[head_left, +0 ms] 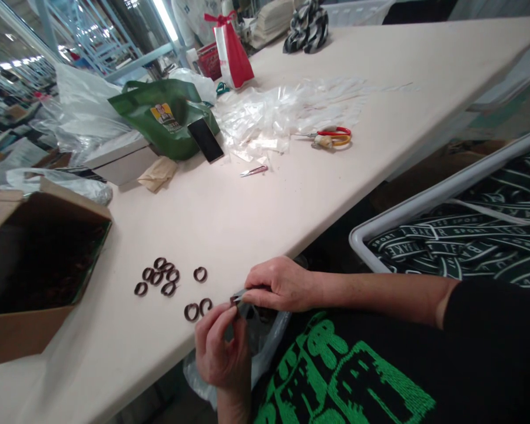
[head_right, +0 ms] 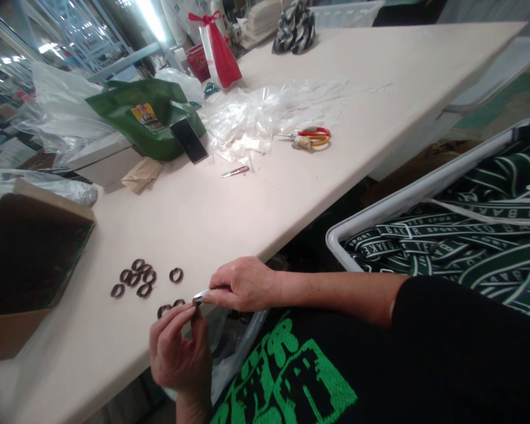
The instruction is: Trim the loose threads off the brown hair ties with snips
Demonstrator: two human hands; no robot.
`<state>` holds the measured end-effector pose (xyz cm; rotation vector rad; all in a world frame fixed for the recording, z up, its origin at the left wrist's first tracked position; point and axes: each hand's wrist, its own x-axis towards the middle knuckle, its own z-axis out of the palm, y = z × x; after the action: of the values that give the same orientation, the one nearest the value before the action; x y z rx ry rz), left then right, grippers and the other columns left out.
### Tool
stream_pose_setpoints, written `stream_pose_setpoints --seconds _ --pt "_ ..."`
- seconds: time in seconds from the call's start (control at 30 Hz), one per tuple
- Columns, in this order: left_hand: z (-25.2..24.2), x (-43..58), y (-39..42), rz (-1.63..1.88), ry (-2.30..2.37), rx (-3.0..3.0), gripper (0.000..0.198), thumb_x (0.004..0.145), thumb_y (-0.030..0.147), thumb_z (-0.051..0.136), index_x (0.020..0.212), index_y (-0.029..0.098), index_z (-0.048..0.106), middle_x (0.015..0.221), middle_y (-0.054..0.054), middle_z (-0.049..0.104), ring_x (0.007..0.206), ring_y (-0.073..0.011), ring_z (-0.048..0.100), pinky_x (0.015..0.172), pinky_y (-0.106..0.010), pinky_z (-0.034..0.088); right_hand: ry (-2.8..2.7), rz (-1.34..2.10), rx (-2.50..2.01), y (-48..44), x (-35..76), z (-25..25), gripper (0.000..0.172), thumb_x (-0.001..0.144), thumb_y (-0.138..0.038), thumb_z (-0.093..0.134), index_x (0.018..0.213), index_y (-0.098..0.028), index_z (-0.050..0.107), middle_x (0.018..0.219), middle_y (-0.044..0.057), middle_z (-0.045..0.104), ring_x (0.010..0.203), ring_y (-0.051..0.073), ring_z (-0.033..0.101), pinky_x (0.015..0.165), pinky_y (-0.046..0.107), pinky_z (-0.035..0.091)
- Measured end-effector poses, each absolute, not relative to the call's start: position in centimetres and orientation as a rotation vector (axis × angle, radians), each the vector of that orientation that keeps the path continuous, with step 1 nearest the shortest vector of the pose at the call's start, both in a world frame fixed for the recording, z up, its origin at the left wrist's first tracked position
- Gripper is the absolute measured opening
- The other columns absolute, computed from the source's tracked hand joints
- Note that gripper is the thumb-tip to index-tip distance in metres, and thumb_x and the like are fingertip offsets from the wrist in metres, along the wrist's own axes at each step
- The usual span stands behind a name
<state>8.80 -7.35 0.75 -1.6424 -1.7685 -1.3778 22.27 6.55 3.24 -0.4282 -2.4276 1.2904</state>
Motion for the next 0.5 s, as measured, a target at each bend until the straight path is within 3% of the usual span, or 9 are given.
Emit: stream_pose_setpoints --seconds 0.5 --pt "0.65 8.95 -7.4 -1.314 -1.773 -1.654 0.03 0.074 -0.003 0.071 0.095 0.017 0.065 0.092 -0.004 0.068 0.081 -0.0121 0.067 0.072 -0.026 0.057 -2.473 1.114 -0.412 6.54 22.32 2.74 0.035 0.096 -0.04 0.056 0.075 -0.015 0.066 0.072 0.002 0.062 0.066 0.012 0.053 0.061 0.022 0.036"
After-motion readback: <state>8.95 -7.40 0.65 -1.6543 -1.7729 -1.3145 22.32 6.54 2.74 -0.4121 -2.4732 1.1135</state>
